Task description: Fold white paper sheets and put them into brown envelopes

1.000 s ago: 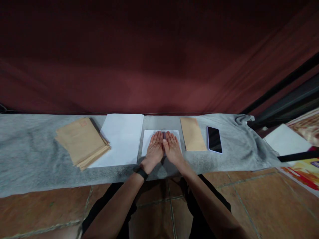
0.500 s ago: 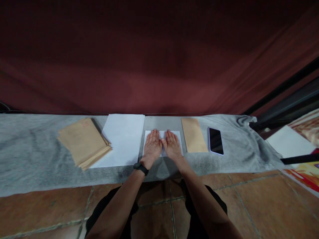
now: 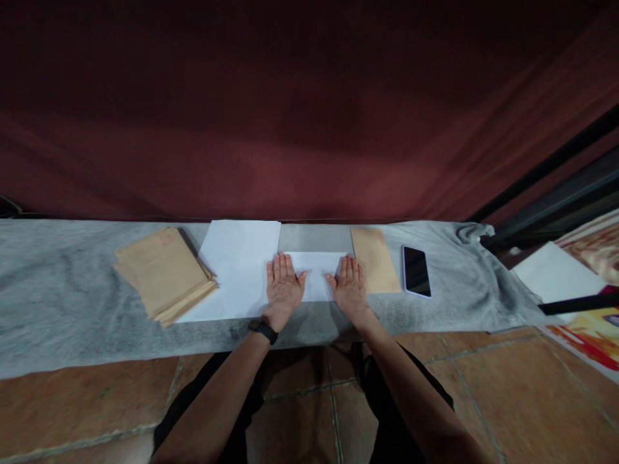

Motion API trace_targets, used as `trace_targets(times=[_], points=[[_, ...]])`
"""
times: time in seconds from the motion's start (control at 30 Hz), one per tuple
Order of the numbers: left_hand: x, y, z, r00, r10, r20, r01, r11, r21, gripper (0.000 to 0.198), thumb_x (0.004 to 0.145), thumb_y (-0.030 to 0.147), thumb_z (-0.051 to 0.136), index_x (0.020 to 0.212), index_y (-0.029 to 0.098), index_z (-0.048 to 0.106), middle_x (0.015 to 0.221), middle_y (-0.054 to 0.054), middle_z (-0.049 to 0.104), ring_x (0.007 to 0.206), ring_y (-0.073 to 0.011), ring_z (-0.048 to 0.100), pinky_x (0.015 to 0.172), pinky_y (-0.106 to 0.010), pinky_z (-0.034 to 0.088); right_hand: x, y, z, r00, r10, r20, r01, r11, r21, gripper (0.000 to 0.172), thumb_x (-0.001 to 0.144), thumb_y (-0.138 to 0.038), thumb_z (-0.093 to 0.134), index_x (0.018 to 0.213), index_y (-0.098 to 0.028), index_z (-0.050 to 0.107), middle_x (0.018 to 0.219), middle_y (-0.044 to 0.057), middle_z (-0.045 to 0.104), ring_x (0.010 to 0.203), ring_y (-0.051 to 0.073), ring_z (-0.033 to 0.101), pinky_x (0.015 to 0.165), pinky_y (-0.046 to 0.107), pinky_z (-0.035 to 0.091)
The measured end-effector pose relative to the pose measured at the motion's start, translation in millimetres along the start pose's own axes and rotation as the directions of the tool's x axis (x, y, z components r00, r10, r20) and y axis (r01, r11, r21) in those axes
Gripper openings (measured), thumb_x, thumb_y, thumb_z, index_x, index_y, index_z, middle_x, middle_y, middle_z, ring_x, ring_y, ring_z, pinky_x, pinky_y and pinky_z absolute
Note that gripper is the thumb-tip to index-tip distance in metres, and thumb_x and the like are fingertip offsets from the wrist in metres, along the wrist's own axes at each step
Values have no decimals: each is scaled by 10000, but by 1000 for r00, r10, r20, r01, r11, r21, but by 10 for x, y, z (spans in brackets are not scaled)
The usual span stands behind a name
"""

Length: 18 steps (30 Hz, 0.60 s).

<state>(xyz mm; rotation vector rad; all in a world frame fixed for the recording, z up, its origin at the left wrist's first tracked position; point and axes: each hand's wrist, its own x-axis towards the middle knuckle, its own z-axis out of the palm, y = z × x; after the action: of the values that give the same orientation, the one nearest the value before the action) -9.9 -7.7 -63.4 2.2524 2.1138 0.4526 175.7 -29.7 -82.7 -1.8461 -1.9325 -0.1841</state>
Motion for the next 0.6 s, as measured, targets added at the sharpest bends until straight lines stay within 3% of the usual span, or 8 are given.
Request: trace_targets(times=[0.13, 0.23, 0.33, 0.43, 0.6], points=[[-28, -54, -70, 997, -15, -78, 12, 999, -41, 733, 1001, 425, 309, 1540, -70, 266, 1606, -290, 276, 1550, -349, 156, 1250, -616, 107, -61, 13, -142, 998, 37, 41, -36, 999, -22, 782, 1052, -533, 272, 1515, 95, 327, 1570, 329, 337, 1522, 390, 242, 1205, 605, 227], [-153, 9, -160, 990, 65, -125, -72, 996, -56, 696, 1008, 378, 307, 1571, -21, 218, 1634, -249, 249, 1560, -317, 120, 1258, -594, 123, -144, -49, -260, 996, 2, 84, -4, 1000, 16, 730, 1060, -503, 258, 1556, 32, 289, 1618, 271, 279, 1541, 357, 205, 1220, 594, 222], [-407, 139, -185, 962, 266, -61, -269, 961, -63, 640, 1015, 310, 293, 1576, 11, 228, 1651, -205, 248, 1563, -280, 116, 1267, -522, 177, -303, -178, -325, 975, -150, 164, 130, 984, 126, 649, 1073, -454, 234, 1591, -64, 256, 1647, 175, 282, 1548, 275, 216, 1235, 512, 270], [-672, 206, -131, 919, 393, 8, -391, 917, -82, 615, 994, 195, 257, 1590, 47, 204, 1648, -177, 280, 1556, -251, 158, 1250, -486, 246, -477, -270, -338, 943, -242, 230, 202, 962, 183, 623, 1075, -430, 233, 1584, -75, 286, 1629, 164, 335, 1534, 247, 267, 1239, 471, 286], [-793, 102, -123, 928, 371, 36, -369, 928, -51, 683, 991, 325, 394, 1587, 45, 212, 1648, -207, 254, 1552, -286, 178, 1247, -484, 257, -592, -173, -344, 942, -265, 205, 242, 961, 132, 708, 1044, -510, 351, 1590, -69, 263, 1628, 198, 315, 1515, 298, 307, 1226, 504, 301]])
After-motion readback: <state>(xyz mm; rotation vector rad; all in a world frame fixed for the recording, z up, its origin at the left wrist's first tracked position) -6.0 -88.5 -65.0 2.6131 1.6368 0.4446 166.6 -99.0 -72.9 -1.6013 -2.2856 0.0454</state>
